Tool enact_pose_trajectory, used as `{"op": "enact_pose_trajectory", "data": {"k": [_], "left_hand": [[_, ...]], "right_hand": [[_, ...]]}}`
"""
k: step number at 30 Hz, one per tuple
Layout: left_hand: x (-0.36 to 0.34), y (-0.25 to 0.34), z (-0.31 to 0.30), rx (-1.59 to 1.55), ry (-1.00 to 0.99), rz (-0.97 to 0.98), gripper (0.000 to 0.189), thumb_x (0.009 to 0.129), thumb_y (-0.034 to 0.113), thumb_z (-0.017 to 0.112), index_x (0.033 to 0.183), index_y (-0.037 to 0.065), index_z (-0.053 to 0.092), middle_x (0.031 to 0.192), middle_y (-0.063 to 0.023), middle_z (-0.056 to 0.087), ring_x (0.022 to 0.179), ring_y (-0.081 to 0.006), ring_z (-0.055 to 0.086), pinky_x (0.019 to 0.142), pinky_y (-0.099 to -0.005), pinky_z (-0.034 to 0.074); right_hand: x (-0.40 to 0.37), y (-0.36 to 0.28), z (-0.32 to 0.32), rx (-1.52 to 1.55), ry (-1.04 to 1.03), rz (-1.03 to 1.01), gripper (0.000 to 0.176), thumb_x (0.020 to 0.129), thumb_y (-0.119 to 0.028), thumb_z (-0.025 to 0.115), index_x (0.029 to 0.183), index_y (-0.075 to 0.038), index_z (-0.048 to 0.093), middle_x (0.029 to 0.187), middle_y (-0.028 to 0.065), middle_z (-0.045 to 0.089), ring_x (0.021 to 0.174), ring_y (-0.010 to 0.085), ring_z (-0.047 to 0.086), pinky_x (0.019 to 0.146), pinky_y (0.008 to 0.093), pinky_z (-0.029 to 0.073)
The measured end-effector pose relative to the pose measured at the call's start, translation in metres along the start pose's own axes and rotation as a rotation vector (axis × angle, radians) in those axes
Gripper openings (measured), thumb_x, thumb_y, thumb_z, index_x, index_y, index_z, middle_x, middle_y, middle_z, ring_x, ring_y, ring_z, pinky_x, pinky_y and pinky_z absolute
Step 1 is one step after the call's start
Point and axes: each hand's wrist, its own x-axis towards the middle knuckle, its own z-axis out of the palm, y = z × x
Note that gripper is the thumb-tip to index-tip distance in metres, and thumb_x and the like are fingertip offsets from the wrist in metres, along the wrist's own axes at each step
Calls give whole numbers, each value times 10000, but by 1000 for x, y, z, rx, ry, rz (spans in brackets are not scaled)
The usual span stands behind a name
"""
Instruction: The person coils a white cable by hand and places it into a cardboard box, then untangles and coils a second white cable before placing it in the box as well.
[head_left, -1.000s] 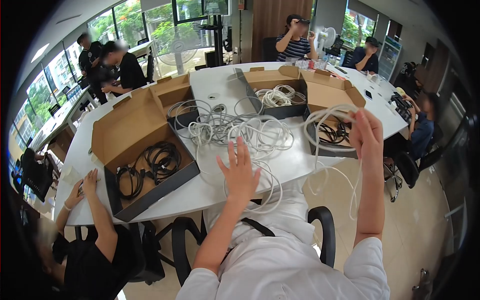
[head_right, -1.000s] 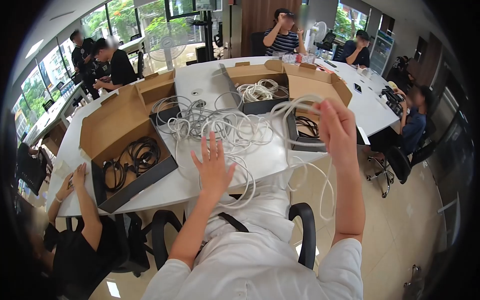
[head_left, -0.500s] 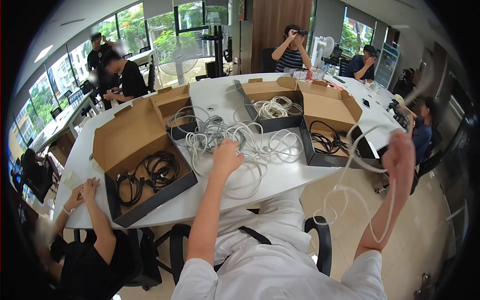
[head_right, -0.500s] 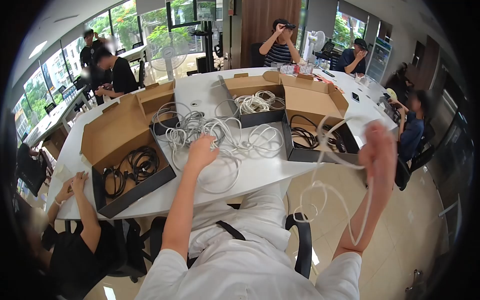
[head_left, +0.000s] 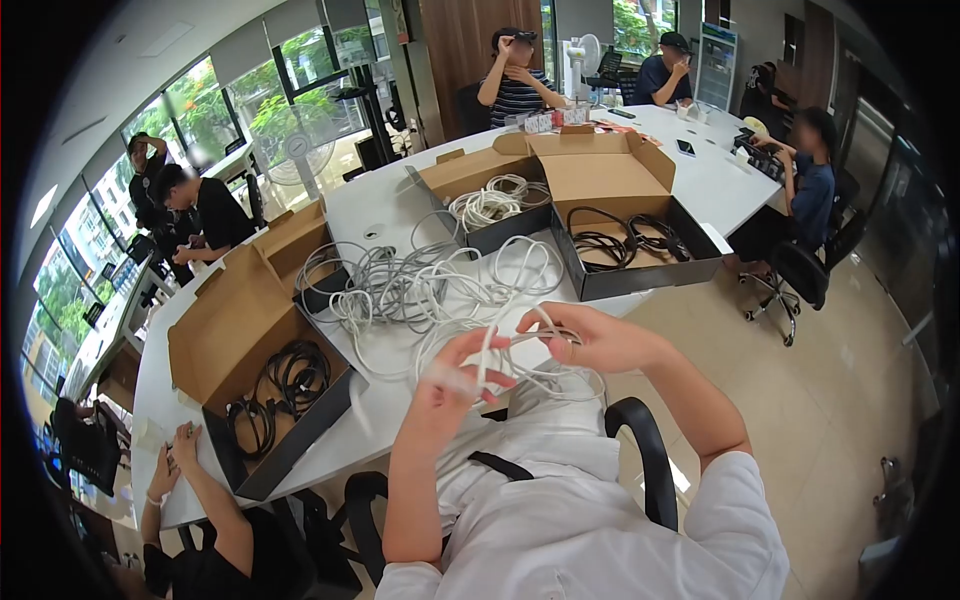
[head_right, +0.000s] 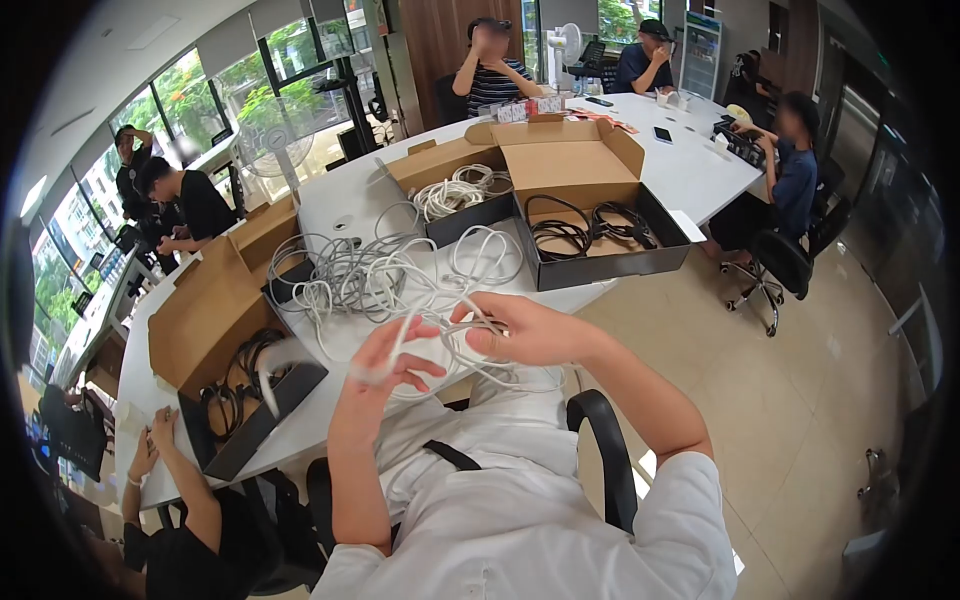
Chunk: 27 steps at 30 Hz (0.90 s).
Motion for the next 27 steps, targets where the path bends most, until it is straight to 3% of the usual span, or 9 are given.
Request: {"op": "enact_pose_trajectory", "data": {"k": [3, 6, 9, 12, 16, 17, 19, 22, 27], "left_hand": [[-2, 4, 2, -194, -33, -107, 1072, 739, 870, 264, 1424, 45, 301, 1237, -195, 527, 881, -277, 658, 675, -288, 500], [7, -3, -9, -641, -171, -146, 1004, 771, 811, 390, 1438, 68, 284, 1142, -156, 549, 812, -237, 648, 671, -266, 497], [11, -20, -4, -223, -46, -83, 822, 844, 544, 614, 1428, 53, 308, 1033, -105, 542, 735, -183, 615, 652, -254, 495], [6, -23, 6, 88, -75, 19, 566, 856, 137, 595, 1389, 92, 409, 1020, -79, 525, 713, -130, 589, 622, -227, 472], [-1, -17, 0, -220, 10, -125, 279, 832, -18, 556, 1110, -1, 548, 998, -95, 549, 644, -133, 598, 569, -247, 493], [-7, -7, -4, -342, 106, -181, 107, 838, -31, 563, 934, 9, 537, 1015, -132, 559, 578, -119, 577, 473, -229, 454], [-23, -5, -30, -521, 59, -43, 102, 858, 15, 588, 901, 38, 499, 1035, -151, 558, 503, -82, 484, 394, -183, 364], [-54, 1, -76, -741, 300, 152, 113, 878, 44, 573, 947, 71, 488, 1032, -126, 544, 478, -22, 346, 376, -139, 265], [-106, 37, -134, -1245, 277, 629, 296, 927, -8, 406, 1216, 45, 444, 1081, -89, 417, 504, -61, 292, 446, -219, 244]], "right_hand": [[4, 7, 3, 166, -46, 108, 545, 984, -470, 413, 1267, -12, 496, 944, 91, 526, 864, 146, 487, 785, 295, 431], [3, 3, 8, 147, -101, 226, 571, 1004, -469, 353, 1314, -6, 476, 984, 82, 523, 906, 157, 496, 816, 302, 427], [3, 4, 13, 38, -134, 138, 536, 1011, -420, 371, 1327, 0, 477, 1003, 57, 540, 906, 148, 509, 816, 292, 428], [3, -1, 9, 159, -106, 147, 464, 1011, -326, 420, 1331, 3, 483, 1040, 46, 581, 914, 125, 528, 805, 264, 437], [7, 1, 0, 447, 105, 205, 366, 973, -157, 499, 1311, -17, 518, 1077, 58, 633, 947, 106, 574, 759, 245, 472], [6, 5, -8, 470, 191, 210, 360, 970, -148, 499, 1306, -22, 524, 1072, 58, 632, 947, 104, 577, 750, 246, 477], [1, 6, -22, 550, 379, 180, 310, 961, -120, 500, 1249, -27, 569, 1010, 54, 646, 865, 87, 598, 688, 227, 475], [-10, 18, -44, 452, 580, 162, 258, 956, -112, 498, 1174, -24, 605, 918, 41, 650, 714, 77, 588, 601, 210, 456], [-45, 38, -86, 233, 1010, 114, 228, 949, -128, 486, 1088, -37, 642, 776, -17, 594, 506, 13, 419, 448, 173, 312]]}}
